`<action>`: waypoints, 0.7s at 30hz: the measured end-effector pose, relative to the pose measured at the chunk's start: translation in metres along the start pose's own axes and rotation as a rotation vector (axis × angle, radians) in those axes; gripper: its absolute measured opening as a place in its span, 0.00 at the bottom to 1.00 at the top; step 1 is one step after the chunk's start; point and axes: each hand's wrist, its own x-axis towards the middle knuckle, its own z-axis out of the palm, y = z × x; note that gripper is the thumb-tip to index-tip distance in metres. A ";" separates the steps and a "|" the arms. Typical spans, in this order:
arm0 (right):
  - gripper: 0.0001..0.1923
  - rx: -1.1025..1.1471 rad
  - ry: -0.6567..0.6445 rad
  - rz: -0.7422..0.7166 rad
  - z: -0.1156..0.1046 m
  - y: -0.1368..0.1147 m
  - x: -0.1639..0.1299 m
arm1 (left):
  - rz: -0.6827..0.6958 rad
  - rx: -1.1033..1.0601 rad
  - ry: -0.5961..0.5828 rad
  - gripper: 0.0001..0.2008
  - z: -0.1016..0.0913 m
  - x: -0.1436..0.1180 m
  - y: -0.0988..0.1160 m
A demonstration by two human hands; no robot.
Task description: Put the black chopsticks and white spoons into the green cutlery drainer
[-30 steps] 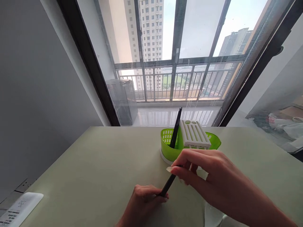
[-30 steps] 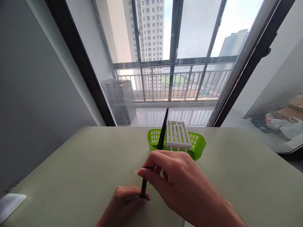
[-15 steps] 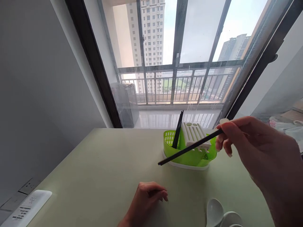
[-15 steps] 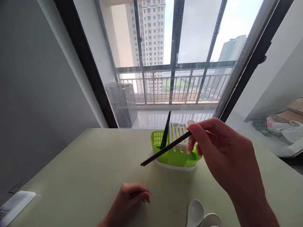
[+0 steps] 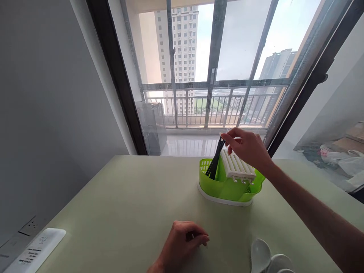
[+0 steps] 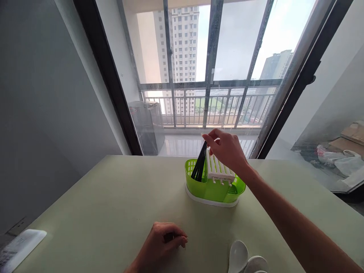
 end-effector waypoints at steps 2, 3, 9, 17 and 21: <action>0.23 -0.001 -0.056 -0.018 0.011 0.006 0.005 | 0.002 0.002 -0.004 0.06 0.001 0.000 -0.002; 0.23 -0.008 -0.081 -0.023 0.016 0.008 0.008 | 0.000 0.002 -0.007 0.05 0.001 0.000 -0.002; 0.17 -0.109 -0.104 -0.034 0.026 0.016 0.017 | -0.009 0.019 -0.021 0.06 0.001 0.000 -0.003; 0.17 -0.033 0.041 -0.180 -0.005 -0.013 -0.018 | 0.006 0.061 -0.024 0.05 0.002 -0.001 -0.006; 0.14 -0.118 -0.152 -0.491 -0.024 -0.018 -0.073 | 0.038 0.086 -0.035 0.04 0.002 -0.001 -0.008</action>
